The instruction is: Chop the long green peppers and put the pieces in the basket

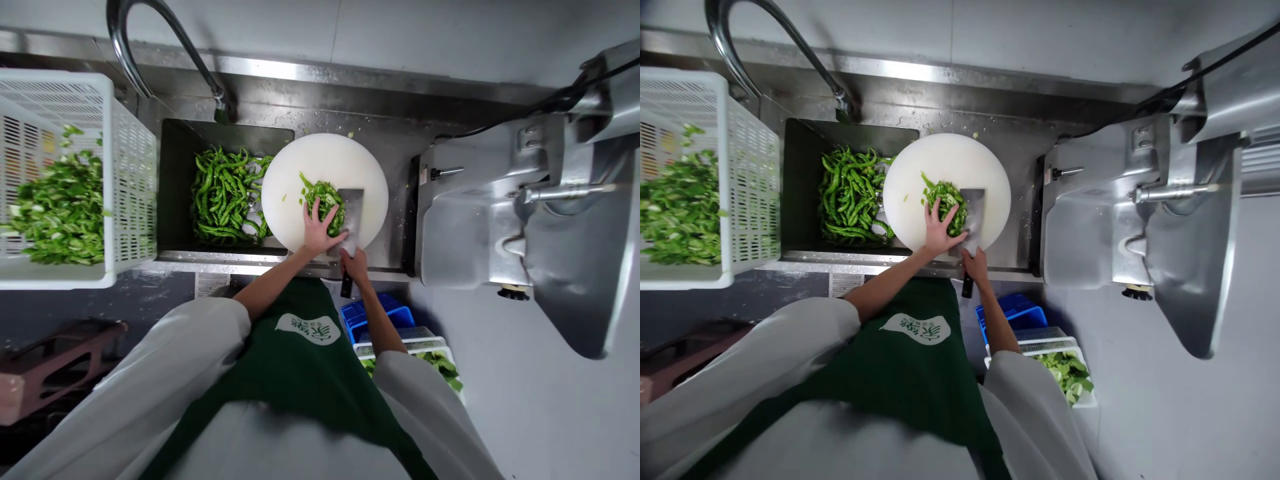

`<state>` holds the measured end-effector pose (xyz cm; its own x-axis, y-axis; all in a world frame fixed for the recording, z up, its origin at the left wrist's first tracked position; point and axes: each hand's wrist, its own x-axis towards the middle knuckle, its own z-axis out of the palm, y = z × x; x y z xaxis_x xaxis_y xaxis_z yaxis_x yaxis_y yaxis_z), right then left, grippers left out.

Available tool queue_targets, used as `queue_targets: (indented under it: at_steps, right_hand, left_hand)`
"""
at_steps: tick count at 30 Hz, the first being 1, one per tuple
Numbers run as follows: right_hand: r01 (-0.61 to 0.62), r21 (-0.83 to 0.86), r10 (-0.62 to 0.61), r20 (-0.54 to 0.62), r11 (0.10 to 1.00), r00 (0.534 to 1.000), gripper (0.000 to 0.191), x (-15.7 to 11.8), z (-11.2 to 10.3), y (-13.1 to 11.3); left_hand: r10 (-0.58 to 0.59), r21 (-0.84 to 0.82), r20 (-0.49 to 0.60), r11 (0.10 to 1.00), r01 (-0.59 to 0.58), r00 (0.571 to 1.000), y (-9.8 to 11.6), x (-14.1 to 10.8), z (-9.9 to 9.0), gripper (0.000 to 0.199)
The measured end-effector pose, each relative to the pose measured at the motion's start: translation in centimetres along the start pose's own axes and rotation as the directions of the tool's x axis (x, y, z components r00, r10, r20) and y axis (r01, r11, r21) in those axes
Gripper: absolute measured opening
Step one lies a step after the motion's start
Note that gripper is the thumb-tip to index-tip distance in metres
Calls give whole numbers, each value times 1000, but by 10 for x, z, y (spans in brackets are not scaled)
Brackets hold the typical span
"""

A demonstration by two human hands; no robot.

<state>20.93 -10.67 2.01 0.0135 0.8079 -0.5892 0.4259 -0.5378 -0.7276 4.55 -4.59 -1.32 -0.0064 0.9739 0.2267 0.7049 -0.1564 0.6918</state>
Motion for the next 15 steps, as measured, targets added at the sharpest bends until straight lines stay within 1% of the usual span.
queue_targets:
  at_steps: [2, 4, 6, 9, 12, 15]
  right_hand:
    - [-2, -39, 2, 2, 999, 1000, 32, -4, 18, -10]
    - [-8, -50, 7, -15, 999, 1000, 29, -8, 26, -17]
    - [-6, -44, 5, -22, 999, 1000, 29, -12, 28, -19]
    - [5, -33, -6, -27, 999, 1000, 32, -19, 26, -13]
    - [0, 33, 2, -74, 999, 997, 32, -24, 28, -4]
    - [41, 121, -24, -140, 992, 990, 29, -28, 34, 2]
  left_hand:
    - [14, 9, 10, 1000, -14, 1000, 4, -1, 8, 78]
    - [41, 12, 25, 999, -41, 999, 4, -1, 12, 70]
    - [67, 4, 33, 998, -68, 997, 3, -1, 15, 66]
    - [112, -20, 33, 994, -111, 993, 5, -1, 18, 65]
    - [177, -37, 45, 984, -176, 983, 14, 0, 20, 62]
    - [229, -60, 59, 972, -226, 972, 27, 4, 14, 61]
